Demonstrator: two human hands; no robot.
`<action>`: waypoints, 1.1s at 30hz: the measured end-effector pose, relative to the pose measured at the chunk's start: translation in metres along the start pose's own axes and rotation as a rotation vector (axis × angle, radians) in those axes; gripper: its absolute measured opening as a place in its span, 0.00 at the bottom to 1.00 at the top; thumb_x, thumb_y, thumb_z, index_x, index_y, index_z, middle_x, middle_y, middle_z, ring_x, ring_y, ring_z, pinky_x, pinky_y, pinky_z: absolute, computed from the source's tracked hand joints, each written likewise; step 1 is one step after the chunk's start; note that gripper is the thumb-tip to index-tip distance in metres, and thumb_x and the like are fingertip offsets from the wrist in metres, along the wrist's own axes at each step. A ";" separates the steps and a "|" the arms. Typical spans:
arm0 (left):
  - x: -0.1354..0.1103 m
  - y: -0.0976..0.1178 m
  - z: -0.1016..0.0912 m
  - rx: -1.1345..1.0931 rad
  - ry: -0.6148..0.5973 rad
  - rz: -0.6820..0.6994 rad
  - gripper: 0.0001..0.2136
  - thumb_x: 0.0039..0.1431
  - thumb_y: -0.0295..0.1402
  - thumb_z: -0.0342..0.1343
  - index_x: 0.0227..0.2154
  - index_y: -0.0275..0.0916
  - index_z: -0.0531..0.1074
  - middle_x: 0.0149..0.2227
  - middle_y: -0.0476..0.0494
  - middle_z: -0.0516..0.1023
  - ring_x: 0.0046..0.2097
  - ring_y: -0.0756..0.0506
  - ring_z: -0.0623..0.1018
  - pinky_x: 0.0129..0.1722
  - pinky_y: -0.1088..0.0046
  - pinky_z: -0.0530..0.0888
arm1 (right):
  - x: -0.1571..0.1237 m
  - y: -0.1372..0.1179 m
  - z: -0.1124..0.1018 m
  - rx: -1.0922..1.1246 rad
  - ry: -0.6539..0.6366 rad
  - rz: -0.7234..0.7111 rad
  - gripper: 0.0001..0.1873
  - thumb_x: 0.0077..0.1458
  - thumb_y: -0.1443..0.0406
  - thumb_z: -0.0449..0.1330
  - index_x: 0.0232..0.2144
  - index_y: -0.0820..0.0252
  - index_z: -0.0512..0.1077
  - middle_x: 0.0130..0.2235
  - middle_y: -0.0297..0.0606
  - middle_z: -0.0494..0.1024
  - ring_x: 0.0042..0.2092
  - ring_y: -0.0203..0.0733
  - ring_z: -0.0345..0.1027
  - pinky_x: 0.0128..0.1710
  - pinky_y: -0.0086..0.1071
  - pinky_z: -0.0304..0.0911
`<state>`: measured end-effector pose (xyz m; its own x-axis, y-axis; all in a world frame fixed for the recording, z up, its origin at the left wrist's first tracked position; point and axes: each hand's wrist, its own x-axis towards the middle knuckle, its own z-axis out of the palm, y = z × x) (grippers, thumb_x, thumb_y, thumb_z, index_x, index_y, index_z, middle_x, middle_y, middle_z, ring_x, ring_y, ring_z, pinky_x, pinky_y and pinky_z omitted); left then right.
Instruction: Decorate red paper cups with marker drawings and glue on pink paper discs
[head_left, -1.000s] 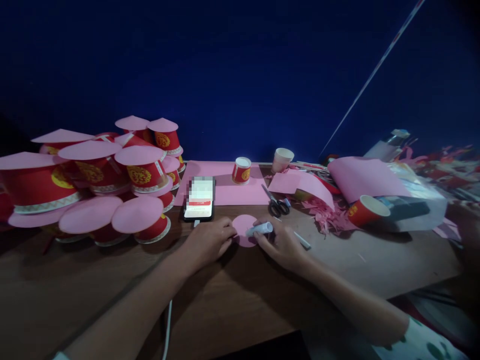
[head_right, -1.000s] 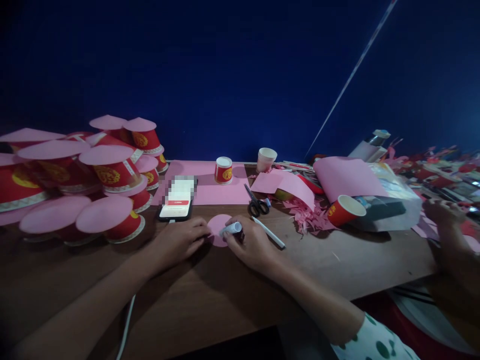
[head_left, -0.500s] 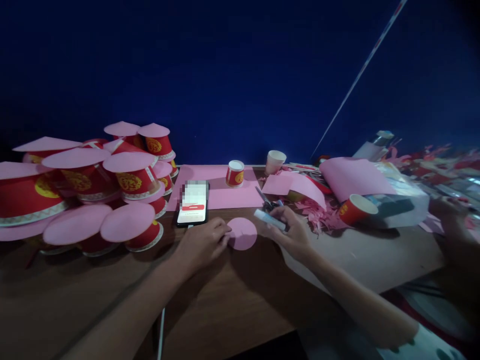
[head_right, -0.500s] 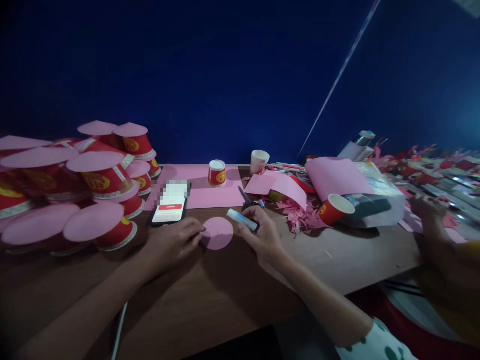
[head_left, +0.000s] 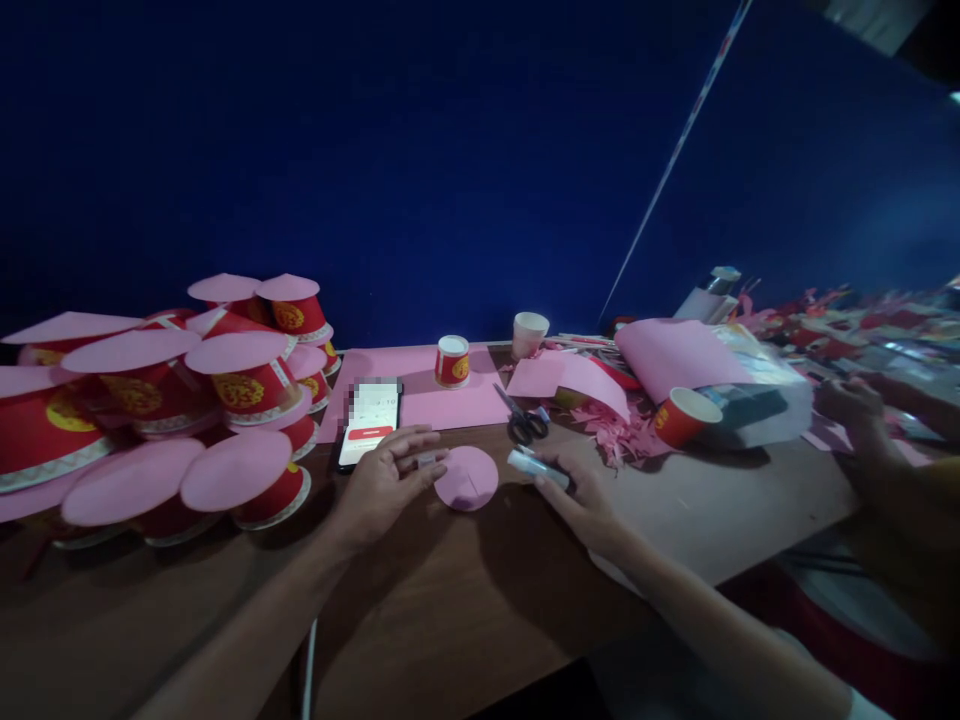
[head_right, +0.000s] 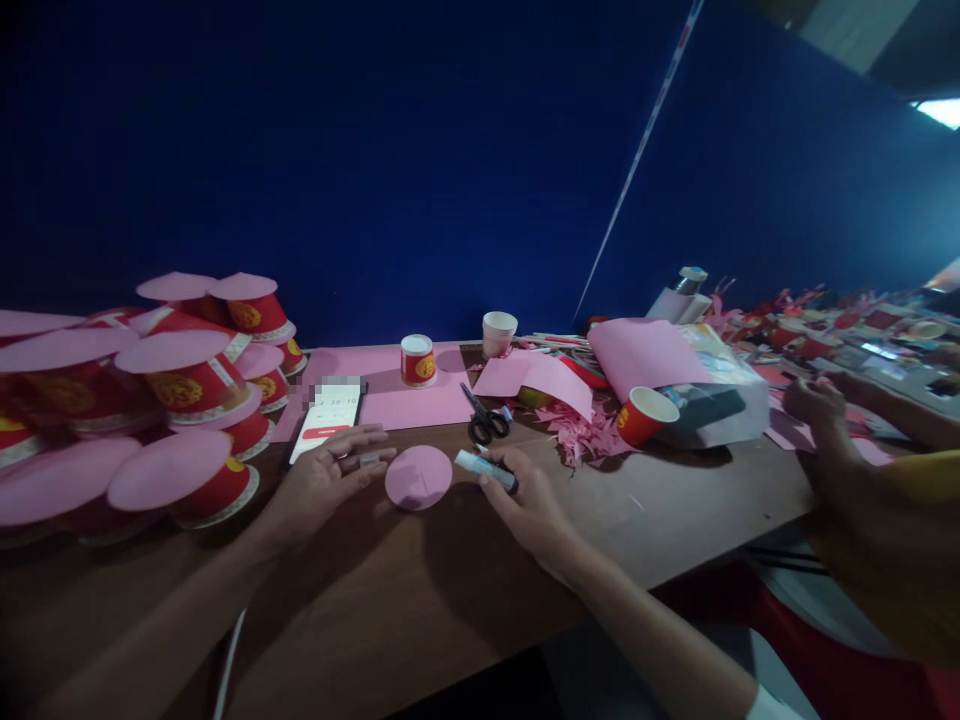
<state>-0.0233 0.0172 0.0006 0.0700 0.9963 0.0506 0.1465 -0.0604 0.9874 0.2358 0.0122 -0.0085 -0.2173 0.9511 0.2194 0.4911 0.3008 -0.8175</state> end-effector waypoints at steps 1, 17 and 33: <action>0.000 0.001 0.000 -0.012 0.019 -0.012 0.16 0.46 0.37 0.62 0.39 0.36 0.73 0.55 0.37 0.66 0.53 0.40 0.71 0.51 0.62 0.68 | 0.000 -0.001 0.003 0.002 0.000 -0.007 0.12 0.54 0.63 0.55 0.41 0.59 0.70 0.38 0.37 0.75 0.37 0.42 0.67 0.36 0.33 0.60; 0.001 -0.006 -0.001 -0.214 0.062 -0.127 0.17 0.47 0.41 0.62 0.39 0.38 0.74 0.36 0.45 0.77 0.38 0.47 0.76 0.38 0.69 0.74 | 0.007 -0.029 0.022 0.054 -0.101 -0.018 0.12 0.56 0.63 0.54 0.43 0.57 0.70 0.38 0.36 0.76 0.39 0.42 0.68 0.39 0.33 0.61; -0.004 0.002 0.009 -0.521 0.022 -0.136 0.12 0.42 0.33 0.67 0.31 0.37 0.74 0.36 0.48 0.78 0.37 0.51 0.75 0.39 0.76 0.71 | 0.005 -0.035 0.039 0.315 -0.162 0.002 0.09 0.56 0.65 0.56 0.41 0.60 0.68 0.39 0.37 0.75 0.39 0.39 0.68 0.38 0.30 0.63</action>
<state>-0.0145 0.0128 0.0006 0.0630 0.9943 -0.0856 -0.3564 0.1025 0.9287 0.1843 0.0038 0.0007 -0.3600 0.9207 0.1507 0.2133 0.2385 -0.9474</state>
